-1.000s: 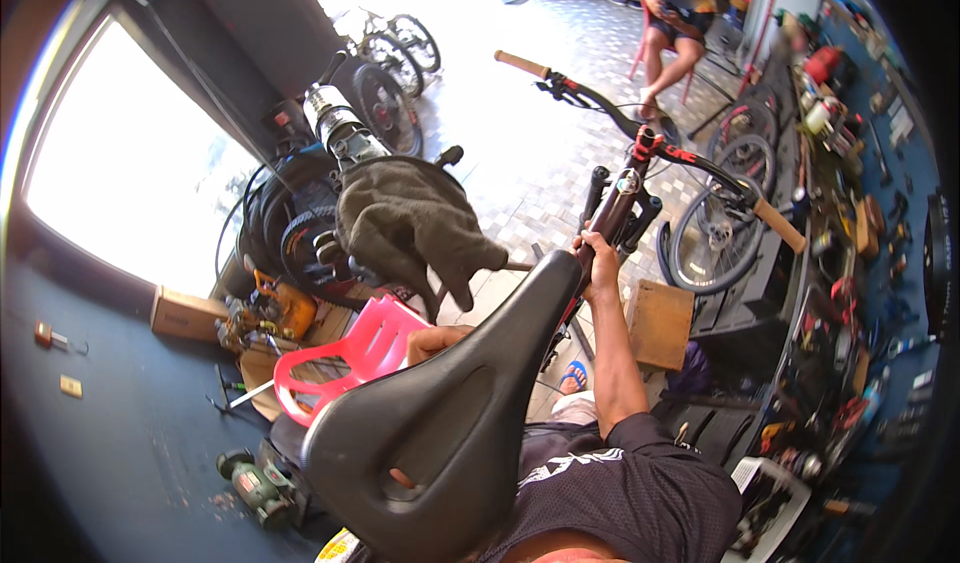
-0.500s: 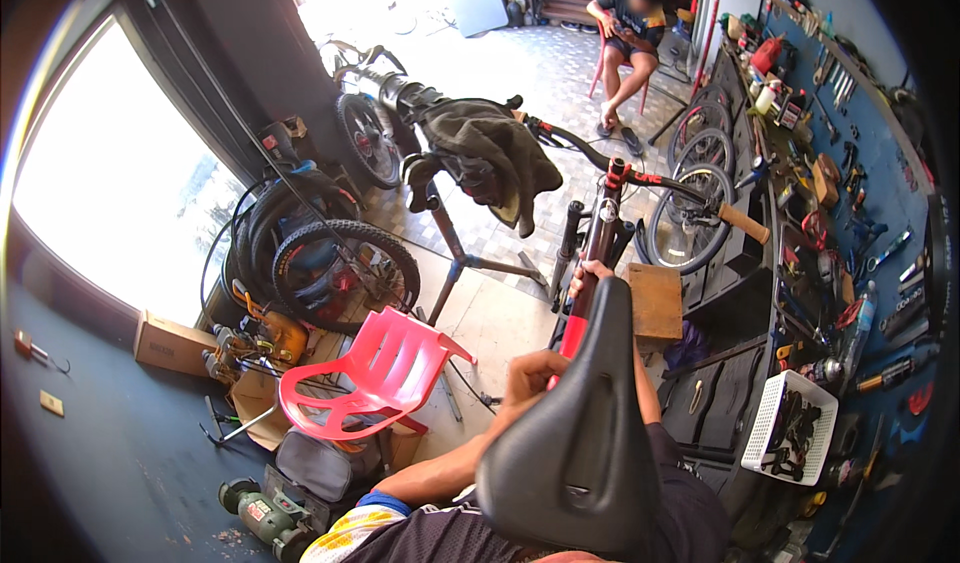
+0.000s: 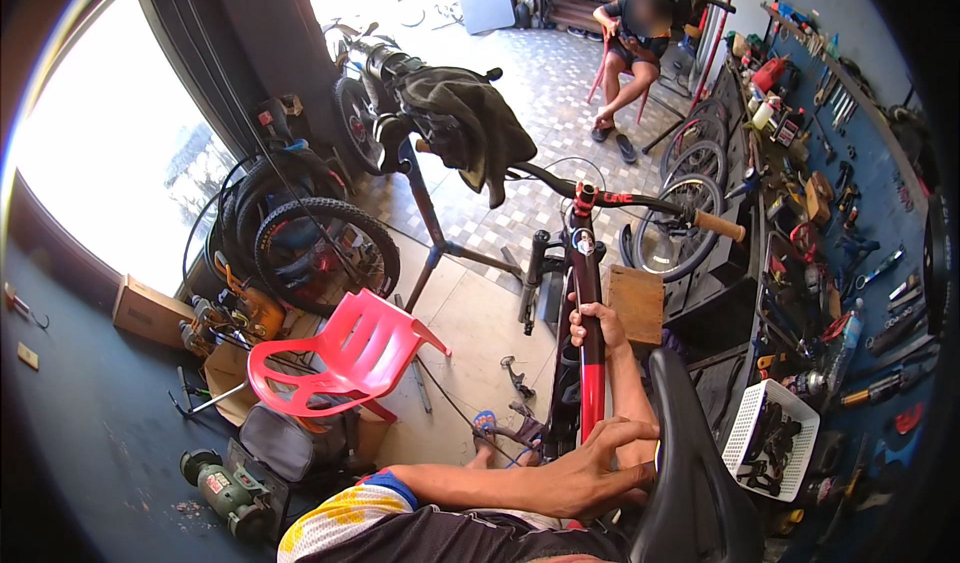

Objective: The person uses a yellow-handled screwdriver to tighten bolts on the seat post of a red bicycle frame. They repeatedly adjust the seat post and re-tighten the bolts, then remove the seat post and reinsert it to check the fit.

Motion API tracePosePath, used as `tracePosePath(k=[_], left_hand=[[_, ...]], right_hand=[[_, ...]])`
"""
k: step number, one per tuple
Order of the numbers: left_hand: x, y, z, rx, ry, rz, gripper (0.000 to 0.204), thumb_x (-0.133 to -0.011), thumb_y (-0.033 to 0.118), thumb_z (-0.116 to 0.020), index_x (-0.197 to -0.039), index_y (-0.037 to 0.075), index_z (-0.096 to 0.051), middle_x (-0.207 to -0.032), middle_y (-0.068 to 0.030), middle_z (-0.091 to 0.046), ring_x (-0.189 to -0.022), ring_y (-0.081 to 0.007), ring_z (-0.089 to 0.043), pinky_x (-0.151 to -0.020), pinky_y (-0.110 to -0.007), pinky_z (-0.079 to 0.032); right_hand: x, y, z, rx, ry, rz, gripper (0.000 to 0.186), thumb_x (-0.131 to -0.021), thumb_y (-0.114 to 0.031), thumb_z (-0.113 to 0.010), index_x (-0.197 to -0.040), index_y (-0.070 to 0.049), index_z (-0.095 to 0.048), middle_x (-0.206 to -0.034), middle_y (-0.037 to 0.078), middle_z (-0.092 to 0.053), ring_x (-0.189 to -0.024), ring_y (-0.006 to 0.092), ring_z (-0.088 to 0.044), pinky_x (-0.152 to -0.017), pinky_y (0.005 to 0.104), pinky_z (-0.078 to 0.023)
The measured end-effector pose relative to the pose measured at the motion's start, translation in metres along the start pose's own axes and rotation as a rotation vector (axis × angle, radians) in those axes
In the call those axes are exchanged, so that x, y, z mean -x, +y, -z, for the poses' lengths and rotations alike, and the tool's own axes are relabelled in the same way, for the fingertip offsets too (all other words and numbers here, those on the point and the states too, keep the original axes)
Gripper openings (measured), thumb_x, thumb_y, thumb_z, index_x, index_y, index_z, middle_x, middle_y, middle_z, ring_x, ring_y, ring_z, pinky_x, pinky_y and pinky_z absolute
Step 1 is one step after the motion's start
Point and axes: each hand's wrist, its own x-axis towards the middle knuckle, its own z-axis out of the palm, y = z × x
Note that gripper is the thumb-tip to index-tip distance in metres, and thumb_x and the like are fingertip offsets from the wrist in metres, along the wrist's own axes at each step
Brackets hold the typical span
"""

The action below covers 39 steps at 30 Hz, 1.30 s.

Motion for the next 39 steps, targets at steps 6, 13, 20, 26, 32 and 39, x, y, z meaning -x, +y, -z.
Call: tracePosePath(k=[6,13,20,26,32,39], left_hand=[[0.003,-0.025,0.029,0.152,0.082,0.191,0.032,-0.094,0.025,-0.075,-0.118,0.005,-0.070,-0.131,-0.0189,-0.054,-0.126,-0.0344,-0.053,-0.106,-0.044,-0.043],[0.039,-0.199,0.042,-0.094,0.750,0.753,0.045,-0.095,0.028,-0.075,-0.127,0.000,-0.061,-0.123,-0.0149,-0.059,-0.106,-0.0248,-0.064,-0.083,-0.036,-0.056],[0.054,-0.271,0.046,0.268,0.691,1.211,0.085,-0.085,0.065,-0.074,-0.128,-0.007,-0.059,-0.118,-0.0179,-0.063,-0.097,-0.0206,-0.064,-0.082,-0.032,-0.053],[0.070,-0.266,0.019,0.459,0.799,1.371,0.093,-0.075,0.075,-0.076,-0.125,0.000,-0.057,-0.106,-0.0074,-0.058,-0.100,-0.0176,-0.055,-0.078,-0.038,-0.049],[0.108,-0.273,0.007,0.755,0.573,1.224,0.080,-0.091,0.076,-0.057,-0.125,0.003,-0.058,-0.108,-0.0078,-0.062,-0.099,-0.0187,-0.060,-0.081,-0.033,-0.049],[0.116,-0.280,-0.018,1.183,0.487,1.022,0.107,-0.084,0.094,-0.032,-0.131,0.001,-0.059,-0.113,-0.0169,-0.070,-0.101,-0.0293,-0.069,-0.095,-0.042,-0.054]], right_hand=[[0.019,0.013,-0.010,-0.038,-0.037,-0.086,0.043,-0.094,-0.014,-0.059,-0.136,-0.008,-0.050,-0.086,0.009,-0.061,-0.063,0.0185,-0.060,-0.057,0.0388,-0.055],[0.031,0.026,-0.005,-0.023,-0.012,-0.099,0.042,-0.095,-0.015,-0.059,-0.136,-0.006,-0.050,-0.084,0.009,-0.062,-0.061,0.0192,-0.060,-0.056,0.0390,-0.055],[0.060,0.044,-0.020,-0.040,0.008,-0.127,0.045,-0.094,-0.016,-0.060,-0.137,-0.007,-0.050,-0.084,0.009,-0.061,-0.060,0.0192,-0.060,-0.056,0.0392,-0.054],[0.086,0.058,-0.029,-0.037,0.050,-0.146,0.044,-0.094,-0.015,-0.061,-0.135,-0.006,-0.050,-0.086,0.010,-0.063,-0.062,0.0202,-0.061,-0.058,0.0396,-0.055],[0.104,0.073,-0.037,-0.037,0.070,-0.173,0.045,-0.094,-0.016,-0.061,-0.137,-0.006,-0.050,-0.085,0.010,-0.062,-0.062,0.0190,-0.060,-0.059,0.0388,-0.054],[0.124,0.072,-0.055,-0.009,0.078,-0.195,0.045,-0.094,-0.015,-0.062,-0.137,-0.006,-0.050,-0.088,0.010,-0.063,-0.064,0.0191,-0.062,-0.059,0.0390,-0.055]])
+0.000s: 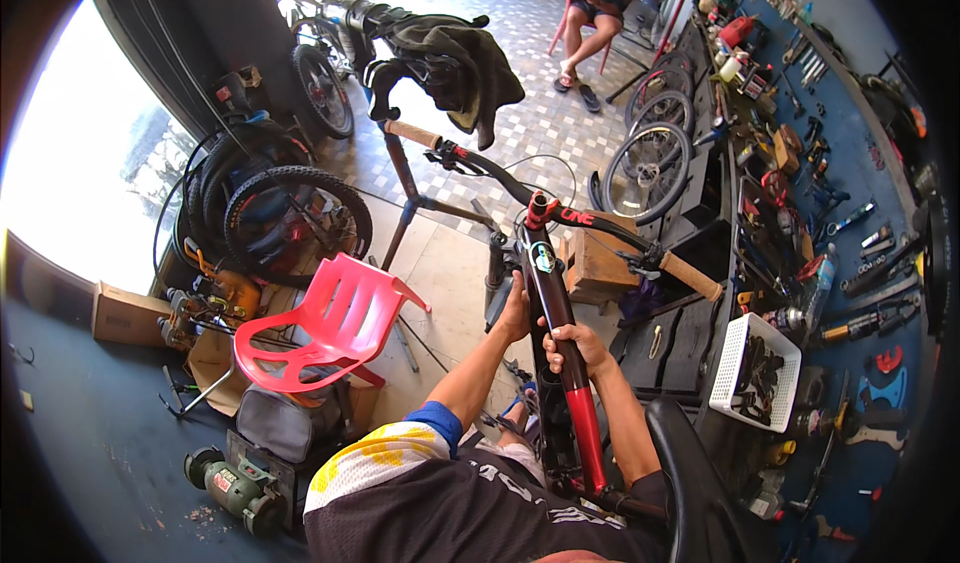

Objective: The person uses a yellow-handled screwdriver to tighten bolts on the seat post of a red bicycle frame. They repeatedly adjust the seat post and re-tighten the bolts, then remove the seat post and reinsert it to check the fit.

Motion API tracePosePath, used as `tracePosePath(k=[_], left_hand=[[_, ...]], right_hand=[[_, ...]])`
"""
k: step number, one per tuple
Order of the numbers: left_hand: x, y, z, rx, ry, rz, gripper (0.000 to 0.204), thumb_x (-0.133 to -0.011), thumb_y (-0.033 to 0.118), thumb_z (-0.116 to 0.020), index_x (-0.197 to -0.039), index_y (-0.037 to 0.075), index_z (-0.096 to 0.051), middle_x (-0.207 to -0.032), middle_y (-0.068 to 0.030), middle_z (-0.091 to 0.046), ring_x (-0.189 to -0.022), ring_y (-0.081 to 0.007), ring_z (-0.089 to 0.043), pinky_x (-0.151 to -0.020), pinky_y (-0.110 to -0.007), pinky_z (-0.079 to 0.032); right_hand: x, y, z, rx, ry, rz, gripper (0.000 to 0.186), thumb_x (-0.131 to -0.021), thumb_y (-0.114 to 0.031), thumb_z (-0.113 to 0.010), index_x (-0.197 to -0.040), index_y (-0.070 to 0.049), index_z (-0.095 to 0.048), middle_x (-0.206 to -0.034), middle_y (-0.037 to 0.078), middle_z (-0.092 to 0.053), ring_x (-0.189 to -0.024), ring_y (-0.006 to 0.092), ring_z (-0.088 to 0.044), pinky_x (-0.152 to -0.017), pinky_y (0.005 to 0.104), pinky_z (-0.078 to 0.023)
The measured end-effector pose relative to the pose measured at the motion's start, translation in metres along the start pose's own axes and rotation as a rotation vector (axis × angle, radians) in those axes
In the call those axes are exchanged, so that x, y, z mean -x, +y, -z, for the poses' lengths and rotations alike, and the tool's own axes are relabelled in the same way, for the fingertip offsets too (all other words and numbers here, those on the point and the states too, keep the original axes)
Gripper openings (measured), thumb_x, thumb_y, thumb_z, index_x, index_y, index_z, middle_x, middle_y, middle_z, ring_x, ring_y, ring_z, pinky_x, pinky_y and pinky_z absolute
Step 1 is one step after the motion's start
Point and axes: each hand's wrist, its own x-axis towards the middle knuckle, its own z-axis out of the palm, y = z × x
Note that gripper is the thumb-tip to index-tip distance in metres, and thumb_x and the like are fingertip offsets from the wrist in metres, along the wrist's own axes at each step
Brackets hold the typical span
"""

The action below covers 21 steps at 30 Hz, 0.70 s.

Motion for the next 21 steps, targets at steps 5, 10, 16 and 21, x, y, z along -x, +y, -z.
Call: tracePosePath(k=[5,10,16,21], left_hand=[[-0.010,-0.024,0.011,0.099,0.036,0.015,0.107,-0.081,0.094,-0.037,-0.126,-0.001,-0.060,-0.111,-0.0197,-0.069,-0.100,-0.0348,-0.070,-0.094,-0.048,-0.057],[0.003,-0.014,0.012,0.139,0.102,0.005,0.107,-0.079,0.096,-0.038,-0.119,-0.001,-0.061,-0.102,-0.0174,-0.070,-0.090,-0.0321,-0.070,-0.088,-0.046,-0.058],[0.015,0.022,0.037,0.279,0.156,-0.032,0.107,-0.074,0.099,-0.043,-0.110,0.000,-0.064,-0.096,-0.0151,-0.068,-0.090,-0.0309,-0.068,-0.085,-0.045,-0.059],[0.046,0.061,0.063,0.269,0.099,-0.116,0.110,-0.068,0.102,-0.044,-0.108,0.002,-0.065,-0.097,-0.0167,-0.069,-0.092,-0.0338,-0.068,-0.089,-0.049,-0.056]], right_hand=[[0.005,0.003,-0.005,0.034,0.030,-0.031,0.045,-0.094,-0.017,-0.063,-0.136,-0.006,-0.050,-0.088,0.010,-0.063,-0.063,0.0196,-0.062,-0.058,0.0384,-0.055],[0.002,0.002,-0.027,0.144,0.051,-0.037,0.045,-0.093,-0.018,-0.064,-0.134,-0.005,-0.051,-0.088,0.009,-0.063,-0.063,0.0196,-0.062,-0.060,0.0377,-0.056],[-0.024,0.004,-0.064,0.338,0.143,0.003,0.045,-0.094,-0.022,-0.066,-0.130,0.001,-0.052,-0.094,0.013,-0.066,-0.072,0.0223,-0.069,-0.068,0.0393,-0.059],[0.034,-0.020,-0.122,1.311,0.107,0.256,0.067,-0.097,-0.035,-0.067,-0.147,0.005,-0.048,-0.153,0.017,-0.047,-0.139,0.0254,-0.047,-0.117,0.0371,-0.036]])
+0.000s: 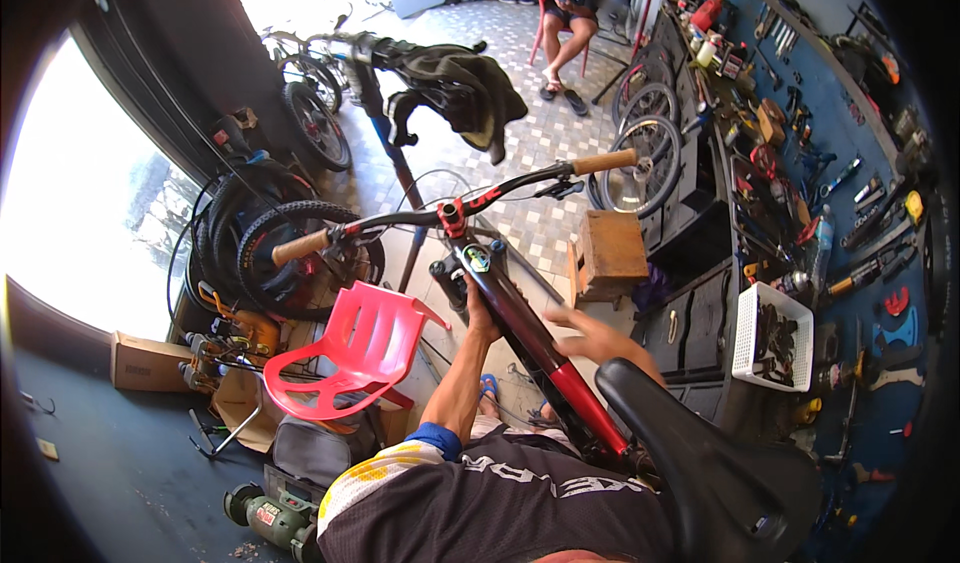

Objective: The person uses a yellow-handled screwdriver to tighten bolts on the seat post of a red bicycle frame. They repeatedly adjust the seat post and re-tighten the bolts, then remove the seat post and reinsert it to check the fit.

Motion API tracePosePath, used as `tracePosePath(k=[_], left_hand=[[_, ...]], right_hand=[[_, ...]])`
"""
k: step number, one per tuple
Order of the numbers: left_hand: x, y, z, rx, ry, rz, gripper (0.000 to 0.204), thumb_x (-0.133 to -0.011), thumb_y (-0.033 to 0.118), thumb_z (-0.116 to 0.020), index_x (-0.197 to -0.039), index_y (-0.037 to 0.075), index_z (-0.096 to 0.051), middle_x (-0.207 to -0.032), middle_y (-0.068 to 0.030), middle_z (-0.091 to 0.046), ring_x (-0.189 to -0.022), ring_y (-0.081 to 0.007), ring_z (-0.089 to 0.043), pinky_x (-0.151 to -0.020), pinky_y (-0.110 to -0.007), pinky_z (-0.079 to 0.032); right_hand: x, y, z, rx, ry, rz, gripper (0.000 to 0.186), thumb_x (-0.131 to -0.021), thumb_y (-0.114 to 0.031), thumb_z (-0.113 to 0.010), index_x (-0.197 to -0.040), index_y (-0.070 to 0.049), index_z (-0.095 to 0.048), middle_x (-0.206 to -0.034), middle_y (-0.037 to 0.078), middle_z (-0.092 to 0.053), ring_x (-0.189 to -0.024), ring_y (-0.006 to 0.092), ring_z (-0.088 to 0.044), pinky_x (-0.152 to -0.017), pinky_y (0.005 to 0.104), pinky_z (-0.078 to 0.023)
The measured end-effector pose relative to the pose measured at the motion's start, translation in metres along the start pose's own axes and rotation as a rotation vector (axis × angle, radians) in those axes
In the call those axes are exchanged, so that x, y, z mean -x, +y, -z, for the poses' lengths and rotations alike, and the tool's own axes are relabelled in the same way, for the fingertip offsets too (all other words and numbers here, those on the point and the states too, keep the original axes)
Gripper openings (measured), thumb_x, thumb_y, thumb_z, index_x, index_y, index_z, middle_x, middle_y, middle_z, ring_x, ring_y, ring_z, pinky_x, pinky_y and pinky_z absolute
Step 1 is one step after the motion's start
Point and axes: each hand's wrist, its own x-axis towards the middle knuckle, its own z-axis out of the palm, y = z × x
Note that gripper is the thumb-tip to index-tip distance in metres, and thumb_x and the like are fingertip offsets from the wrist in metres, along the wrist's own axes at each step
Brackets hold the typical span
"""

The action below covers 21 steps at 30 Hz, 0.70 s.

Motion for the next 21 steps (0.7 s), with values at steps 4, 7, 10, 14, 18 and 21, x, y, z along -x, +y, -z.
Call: tracePosePath(k=[4,7,10,14,18,21], left_hand=[[0.016,0.044,0.026,0.080,-0.017,-0.129,0.109,-0.067,0.101,-0.049,-0.109,0.002,-0.066,-0.098,-0.0164,-0.069,-0.093,-0.0351,-0.068,-0.091,-0.051,-0.055],[0.034,0.075,0.024,0.084,-0.026,-0.228,0.107,-0.070,0.100,-0.045,-0.106,0.001,-0.062,-0.092,-0.0152,-0.069,-0.086,-0.0315,-0.069,-0.087,-0.048,-0.057],[0.044,0.101,0.040,0.057,0.036,-0.309,0.106,-0.072,0.099,-0.044,-0.106,0.001,-0.063,-0.090,-0.0152,-0.070,-0.085,-0.0325,-0.070,-0.085,-0.048,-0.058],[0.052,0.129,0.046,0.125,0.091,-0.402,0.104,-0.074,0.098,-0.043,-0.105,0.001,-0.064,-0.090,-0.0149,-0.070,-0.083,-0.0333,-0.069,-0.082,-0.047,-0.058],[0.042,0.143,0.062,0.125,0.040,-0.489,0.104,-0.072,0.099,-0.045,-0.103,0.002,-0.066,-0.092,-0.0170,-0.070,-0.087,-0.0325,-0.068,-0.088,-0.047,-0.056],[0.037,0.147,0.058,0.118,0.063,-0.591,0.101,-0.075,0.096,-0.046,-0.123,0.009,-0.063,-0.106,-0.0130,-0.070,-0.096,-0.0315,-0.067,-0.090,-0.048,-0.055]], right_hand=[[0.089,-0.010,0.010,-0.207,-0.153,0.430,0.056,-0.096,-0.026,-0.066,-0.141,0.003,-0.050,-0.145,0.014,-0.050,-0.134,0.0232,-0.048,-0.112,0.0357,-0.038],[0.109,0.059,-0.035,-0.240,0.127,0.167,0.045,-0.095,-0.017,-0.066,-0.134,0.002,-0.052,-0.136,0.013,-0.054,-0.126,0.0212,-0.051,-0.107,0.0349,-0.042],[0.106,0.119,-0.080,-0.268,0.357,0.048,0.036,-0.094,-0.009,-0.065,-0.127,0.001,-0.054,-0.128,0.011,-0.057,-0.117,0.0192,-0.055,-0.101,0.0342,-0.046],[0.085,0.146,-0.095,-0.215,0.532,0.143,0.026,-0.093,0.003,-0.064,-0.118,0.000,-0.057,-0.116,0.009,-0.062,-0.106,0.0165,-0.061,-0.093,0.0332,-0.051],[0.020,0.046,-0.077,-0.388,0.732,0.271,0.021,-0.090,0.012,-0.066,-0.101,-0.003,-0.057,-0.095,0.004,-0.063,-0.089,0.0125,-0.064,-0.083,0.0288,-0.055],[-0.007,-0.011,-0.037,-0.054,0.797,0.360,0.022,-0.086,0.003,-0.073,-0.094,-0.004,-0.054,-0.080,0.002,-0.060,-0.078,0.0122,-0.062,-0.072,0.0291,-0.054]])
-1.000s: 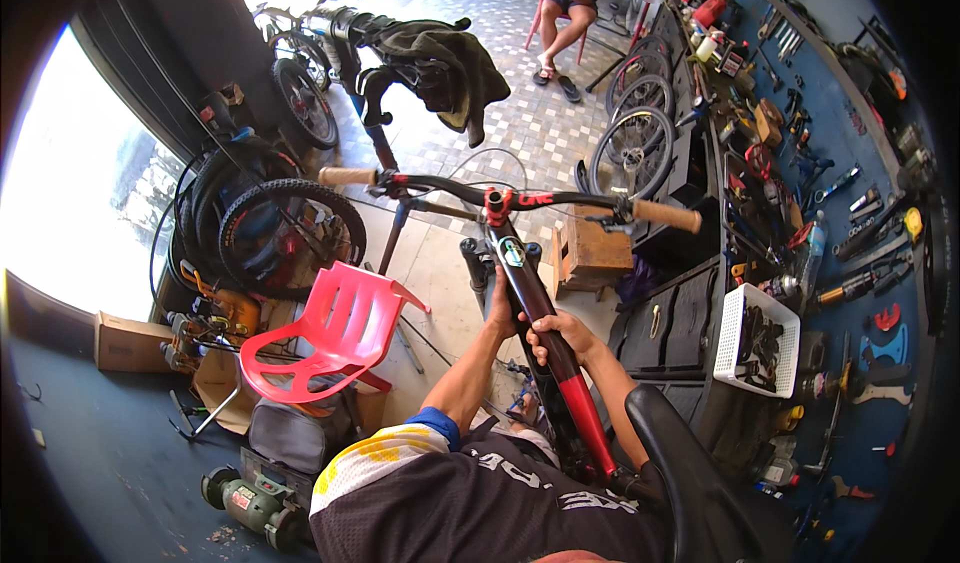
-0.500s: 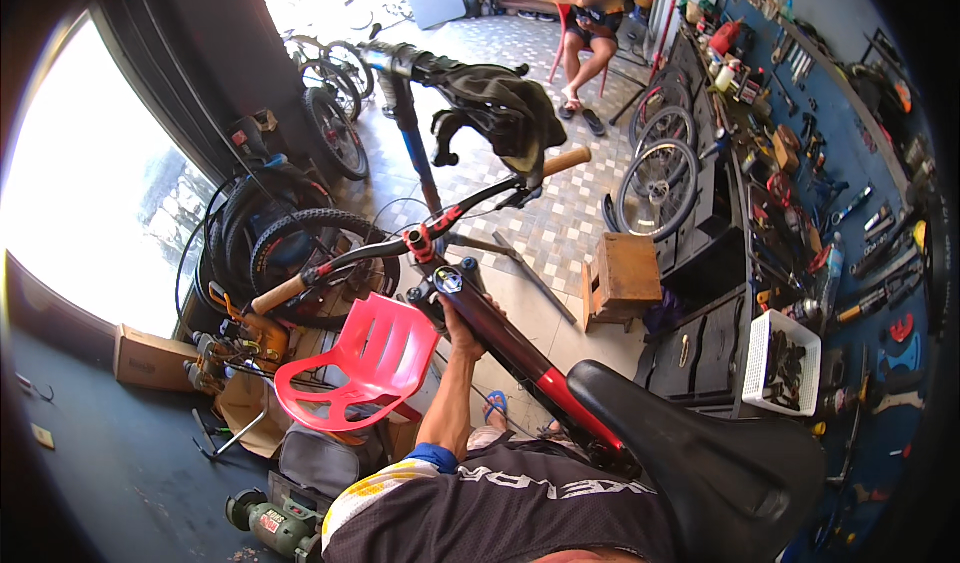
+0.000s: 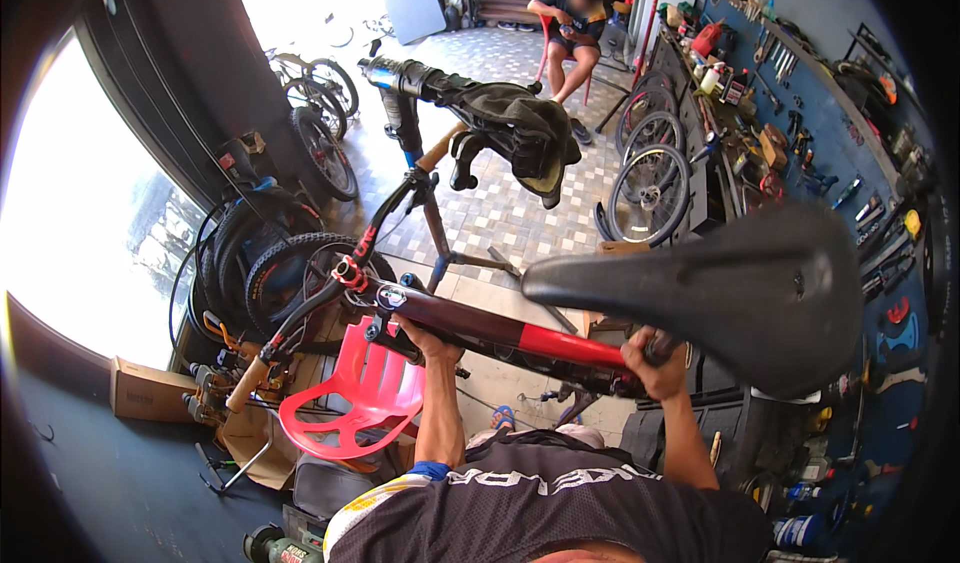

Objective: The person uses a yellow-handled screwdriver to tighten bolts on the seat post of a red bicycle frame. They repeatedly adjust the seat post and re-tighten the bolts, then remove the seat post and reinsert it to check the fit.

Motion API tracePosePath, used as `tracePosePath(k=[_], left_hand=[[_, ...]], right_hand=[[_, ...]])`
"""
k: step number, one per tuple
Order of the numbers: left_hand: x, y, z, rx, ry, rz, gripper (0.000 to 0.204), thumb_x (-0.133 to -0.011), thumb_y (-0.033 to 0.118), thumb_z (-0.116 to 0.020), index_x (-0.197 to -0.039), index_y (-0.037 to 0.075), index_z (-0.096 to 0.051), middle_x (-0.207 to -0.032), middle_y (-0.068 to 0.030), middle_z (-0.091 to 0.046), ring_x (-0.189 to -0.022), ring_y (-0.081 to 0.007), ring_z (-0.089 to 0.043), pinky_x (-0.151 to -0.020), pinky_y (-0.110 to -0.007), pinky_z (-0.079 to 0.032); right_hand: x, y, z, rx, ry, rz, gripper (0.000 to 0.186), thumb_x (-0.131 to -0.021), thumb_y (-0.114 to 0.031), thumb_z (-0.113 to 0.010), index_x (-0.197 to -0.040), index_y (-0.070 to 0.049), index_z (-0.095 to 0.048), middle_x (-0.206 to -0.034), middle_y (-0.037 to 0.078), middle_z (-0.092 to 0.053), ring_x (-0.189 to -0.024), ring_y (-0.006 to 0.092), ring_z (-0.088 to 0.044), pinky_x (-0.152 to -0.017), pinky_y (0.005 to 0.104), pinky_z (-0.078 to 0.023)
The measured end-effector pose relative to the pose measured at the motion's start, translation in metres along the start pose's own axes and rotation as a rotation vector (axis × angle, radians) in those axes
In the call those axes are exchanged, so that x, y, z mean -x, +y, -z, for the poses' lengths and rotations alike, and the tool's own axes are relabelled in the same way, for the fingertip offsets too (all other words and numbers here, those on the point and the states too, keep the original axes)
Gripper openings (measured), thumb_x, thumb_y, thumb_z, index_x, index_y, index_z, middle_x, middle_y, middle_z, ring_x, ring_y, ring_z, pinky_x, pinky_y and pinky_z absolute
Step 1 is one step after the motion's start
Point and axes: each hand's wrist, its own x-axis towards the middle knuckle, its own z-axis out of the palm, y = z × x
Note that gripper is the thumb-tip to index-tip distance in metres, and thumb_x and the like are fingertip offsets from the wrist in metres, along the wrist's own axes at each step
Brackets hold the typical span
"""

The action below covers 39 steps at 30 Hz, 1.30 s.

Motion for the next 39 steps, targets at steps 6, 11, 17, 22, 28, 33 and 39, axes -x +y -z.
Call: tracePosePath(k=[6,11,17,22,28,33,39], left_hand=[[0.006,0.020,-0.056,-0.001,0.096,-0.133,0.090,-0.082,0.088,-0.051,-0.139,0.018,-0.056,-0.125,-0.0078,-0.064,-0.115,-0.0307,-0.061,-0.104,-0.053,-0.049],[0.018,0.028,-0.068,0.008,-0.015,-0.194,0.089,-0.083,0.085,-0.054,-0.135,0.013,-0.058,-0.125,-0.0115,-0.066,-0.113,-0.0336,-0.064,-0.103,-0.056,-0.050],[0.021,0.025,-0.063,0.025,-0.036,-0.402,0.078,-0.087,0.080,-0.056,-0.135,0.018,-0.058,-0.125,-0.0061,-0.068,-0.111,-0.0301,-0.067,-0.101,-0.055,-0.053],[0.028,0.032,-0.049,0.055,-0.072,-0.542,0.074,-0.087,0.077,-0.060,-0.135,0.021,-0.059,-0.125,-0.0056,-0.068,-0.112,-0.0295,-0.068,-0.101,-0.058,-0.053],[0.039,0.054,-0.056,0.062,-0.004,-0.593,0.082,-0.082,0.081,-0.060,-0.134,0.018,-0.059,-0.128,-0.0091,-0.067,-0.116,-0.0354,-0.065,-0.106,-0.065,-0.048],[0.043,0.083,-0.044,0.025,0.039,-0.607,0.087,-0.081,0.080,-0.063,-0.140,0.016,-0.056,-0.134,-0.0119,-0.064,-0.122,-0.0360,-0.062,-0.109,-0.063,-0.047],[0.045,0.109,-0.029,-0.026,-0.005,-0.574,0.087,-0.083,0.077,-0.064,-0.141,0.013,-0.055,-0.134,-0.0129,-0.064,-0.123,-0.0360,-0.063,-0.108,-0.063,-0.048]], right_hand=[[-0.059,-0.029,0.019,-0.188,-0.041,0.019,0.020,-0.087,-0.003,-0.074,-0.086,-0.007,-0.054,-0.075,0.002,-0.061,-0.067,0.0089,-0.058,-0.064,0.0270,-0.049],[-0.104,-0.018,0.033,-0.115,-0.057,0.014,0.019,-0.090,-0.006,-0.071,-0.087,-0.005,-0.052,-0.073,0.004,-0.060,-0.064,0.0116,-0.062,-0.065,0.0280,-0.053],[-0.152,0.035,0.023,-0.048,-0.129,0.081,0.018,-0.084,-0.009,-0.076,-0.083,-0.005,-0.058,-0.072,0.002,-0.061,-0.064,0.0103,-0.059,-0.061,0.0273,-0.049],[-0.199,0.025,-0.009,-0.105,-0.279,0.063,0.024,-0.084,-0.013,-0.079,-0.077,-0.007,-0.057,-0.069,-0.003,-0.052,-0.066,0.0072,-0.049,-0.062,0.0279,-0.041],[-0.228,0.034,-0.043,-0.208,-0.353,0.114,0.019,-0.084,-0.012,-0.080,-0.084,-0.004,-0.064,-0.072,-0.004,-0.054,-0.069,0.0068,-0.049,-0.065,0.0281,-0.043],[-0.235,0.024,-0.063,-0.278,-0.402,-0.015,0.018,-0.084,-0.006,-0.080,-0.099,-0.003,-0.071,-0.083,-0.002,-0.066,-0.077,0.0073,-0.059,-0.074,0.0272,-0.050],[-0.233,0.027,-0.084,-0.303,-0.398,-0.010,0.016,-0.084,-0.006,-0.078,-0.097,-0.003,-0.071,-0.085,0.000,-0.067,-0.078,0.0077,-0.059,-0.073,0.0290,-0.050]])
